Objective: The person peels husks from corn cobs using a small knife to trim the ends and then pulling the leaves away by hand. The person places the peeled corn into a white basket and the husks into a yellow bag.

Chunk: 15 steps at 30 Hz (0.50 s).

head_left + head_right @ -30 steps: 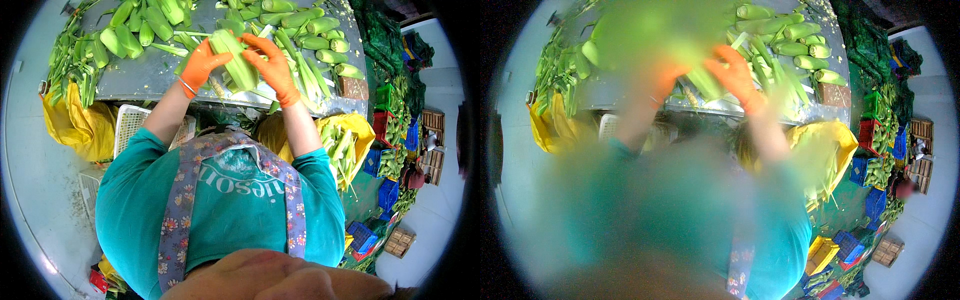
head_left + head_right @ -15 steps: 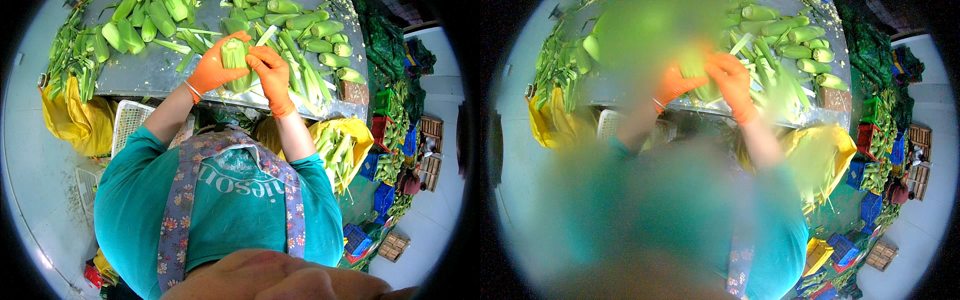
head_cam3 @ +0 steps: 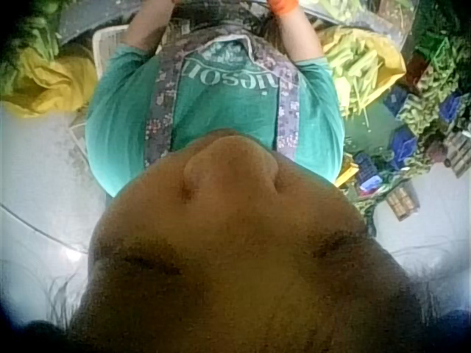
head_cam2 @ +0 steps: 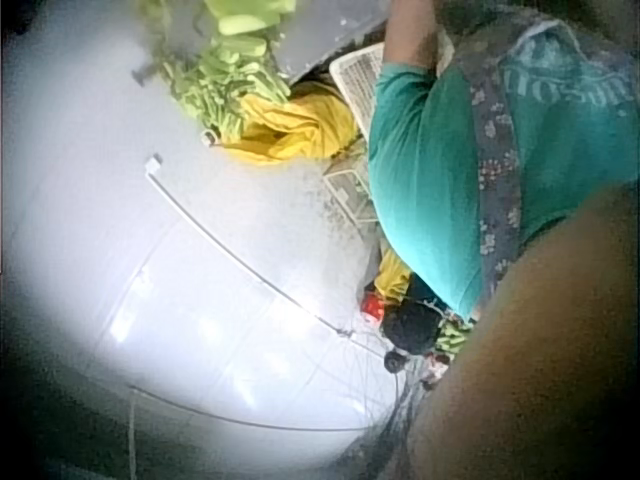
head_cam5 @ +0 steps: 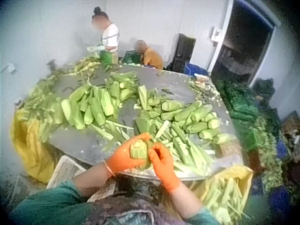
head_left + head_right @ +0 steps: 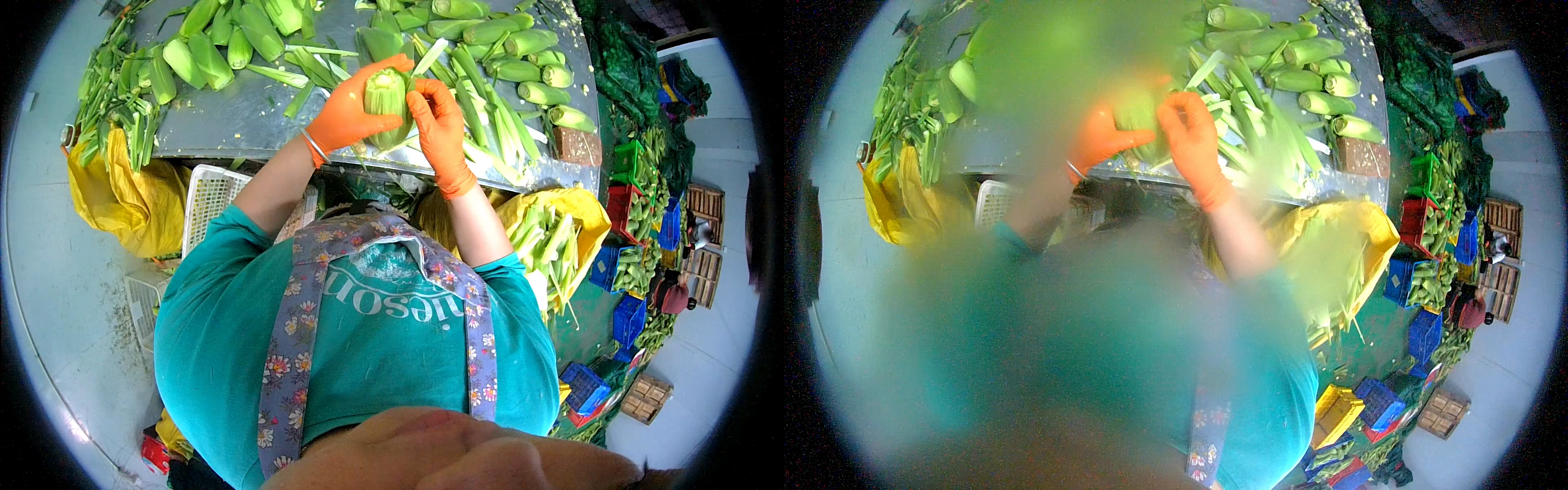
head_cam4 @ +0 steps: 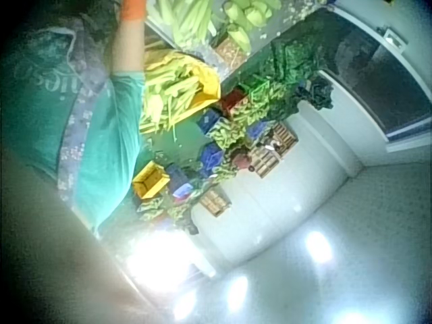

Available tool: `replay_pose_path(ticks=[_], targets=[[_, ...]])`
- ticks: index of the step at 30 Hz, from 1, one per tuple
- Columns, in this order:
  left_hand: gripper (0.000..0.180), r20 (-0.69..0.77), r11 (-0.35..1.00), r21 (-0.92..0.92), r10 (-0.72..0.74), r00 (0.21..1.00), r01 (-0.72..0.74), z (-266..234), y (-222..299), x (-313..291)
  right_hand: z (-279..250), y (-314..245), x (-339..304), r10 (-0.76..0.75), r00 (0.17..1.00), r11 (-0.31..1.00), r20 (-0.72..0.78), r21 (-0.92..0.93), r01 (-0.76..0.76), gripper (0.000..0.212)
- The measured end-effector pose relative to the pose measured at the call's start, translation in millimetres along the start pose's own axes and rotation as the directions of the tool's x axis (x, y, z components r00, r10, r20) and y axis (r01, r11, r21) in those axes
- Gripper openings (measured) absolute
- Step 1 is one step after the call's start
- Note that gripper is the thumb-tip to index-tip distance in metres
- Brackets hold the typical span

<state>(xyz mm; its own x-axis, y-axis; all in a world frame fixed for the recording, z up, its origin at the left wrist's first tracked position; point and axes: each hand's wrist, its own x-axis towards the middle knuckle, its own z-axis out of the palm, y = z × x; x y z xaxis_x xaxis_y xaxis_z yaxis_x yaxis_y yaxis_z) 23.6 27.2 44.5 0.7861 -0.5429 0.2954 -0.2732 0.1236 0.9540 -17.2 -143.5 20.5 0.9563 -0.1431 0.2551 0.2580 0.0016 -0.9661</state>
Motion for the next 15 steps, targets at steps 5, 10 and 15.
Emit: replay_pose_path(ticks=[5,10,15], targets=[[0.079,0.108,0.999,0.047,-0.004,0.994,-0.001,-3.8,1.1,-0.6,-2.4,-5.1,-2.2,-0.178,0.984,0.961,0.028,-0.210,0.180,0.008],[0.080,0.222,0.997,-0.071,-0.003,0.975,0.020,-12.5,2.5,6.2,-6.5,-13.9,-5.5,0.282,0.955,0.878,0.088,0.378,-0.294,0.010],[0.076,0.171,0.982,-0.180,-0.022,0.985,0.053,-5.0,0.5,-1.7,-1.9,-13.7,-5.8,0.236,0.971,0.898,0.038,0.374,-0.233,0.011]])
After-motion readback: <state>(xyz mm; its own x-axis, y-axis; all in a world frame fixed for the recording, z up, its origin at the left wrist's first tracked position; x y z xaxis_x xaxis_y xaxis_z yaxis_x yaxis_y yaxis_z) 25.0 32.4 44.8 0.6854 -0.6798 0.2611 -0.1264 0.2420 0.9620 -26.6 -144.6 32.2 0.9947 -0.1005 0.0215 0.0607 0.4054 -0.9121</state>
